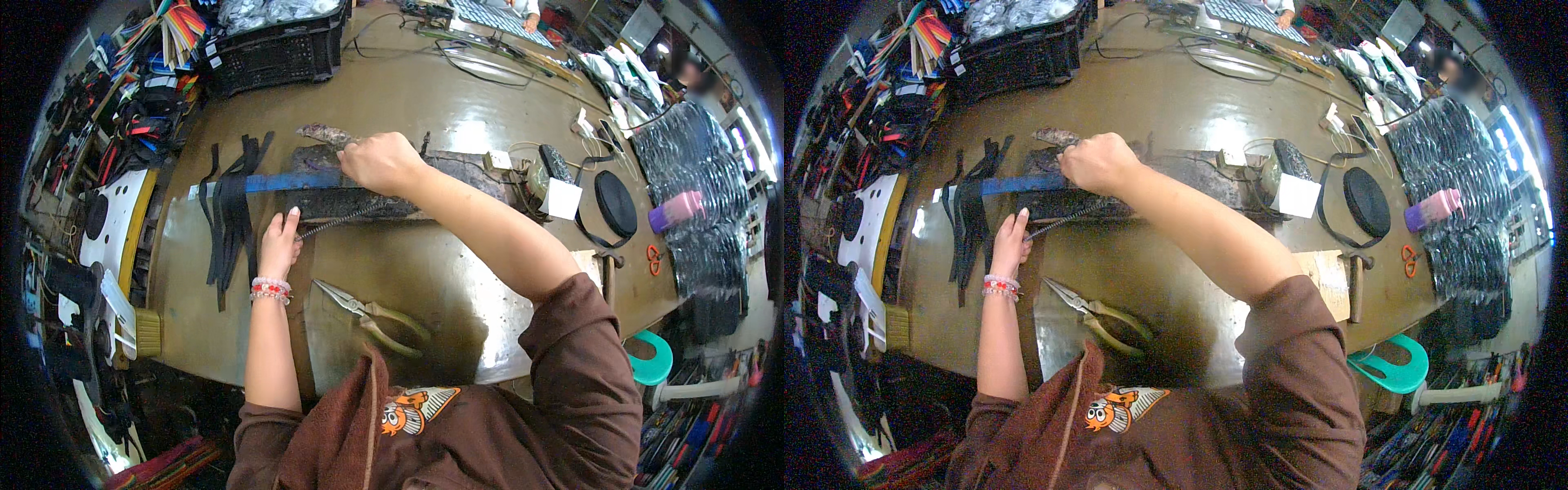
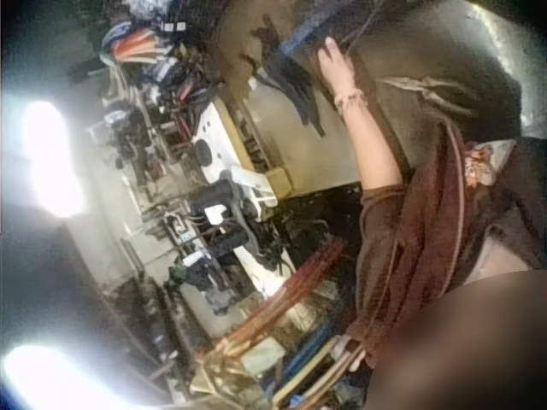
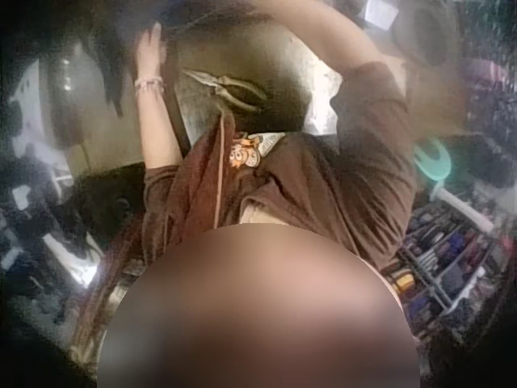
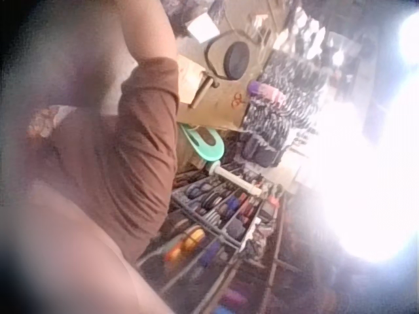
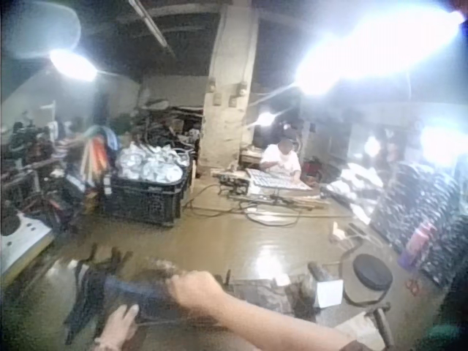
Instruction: The person works on a zipper attached to a dark fabric strip, using pliers and a wrench to adjust the zipper slider and teeth. They repeatedly reposition the fabric and tools, occasionally touching their face.
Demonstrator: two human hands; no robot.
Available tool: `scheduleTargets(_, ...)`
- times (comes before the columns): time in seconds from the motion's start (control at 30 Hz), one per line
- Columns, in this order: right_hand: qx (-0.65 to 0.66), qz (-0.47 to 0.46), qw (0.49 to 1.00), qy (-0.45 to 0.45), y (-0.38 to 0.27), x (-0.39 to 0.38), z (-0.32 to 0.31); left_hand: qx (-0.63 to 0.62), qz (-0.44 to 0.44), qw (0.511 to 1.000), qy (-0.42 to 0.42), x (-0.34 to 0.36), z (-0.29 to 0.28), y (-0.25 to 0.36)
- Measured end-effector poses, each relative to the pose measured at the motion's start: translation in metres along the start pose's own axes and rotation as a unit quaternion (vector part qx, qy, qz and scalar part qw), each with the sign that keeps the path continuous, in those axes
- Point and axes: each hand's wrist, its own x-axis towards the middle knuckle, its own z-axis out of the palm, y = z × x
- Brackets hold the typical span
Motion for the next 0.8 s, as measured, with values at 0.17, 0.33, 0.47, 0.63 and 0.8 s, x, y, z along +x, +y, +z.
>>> scheduleTargets(0.17, 0.004, -0.049, 0.996, 0.069, -0.003, -0.005, 0.007, 0.038, 0.014, 0.999, 0.01, 0.001, 0.003, 0.003)
scheduleTargets(0.33, -0.018, -0.072, 0.996, 0.057, -0.002, -0.007, 0.018, 0.046, 0.016, 0.998, 0.045, -0.002, 0.008, 0.005)
scheduleTargets(0.47, 0.014, -0.039, 0.997, 0.064, 0.0, -0.004, 0.016, 0.078, 0.031, 0.996, 0.034, -0.003, 0.006, 0.005)
scheduleTargets(0.63, 0.048, 0.049, 0.996, 0.054, 0.003, 0.002, 0.007, 0.063, 0.0, 0.998, 0.021, -0.003, 0.004, 0.007)
scheduleTargets(0.8, 0.064, 0.106, 0.992, 0.017, 0.006, 0.003, 0.007, 0.067, 0.017, 0.997, 0.03, -0.003, 0.006, 0.005)
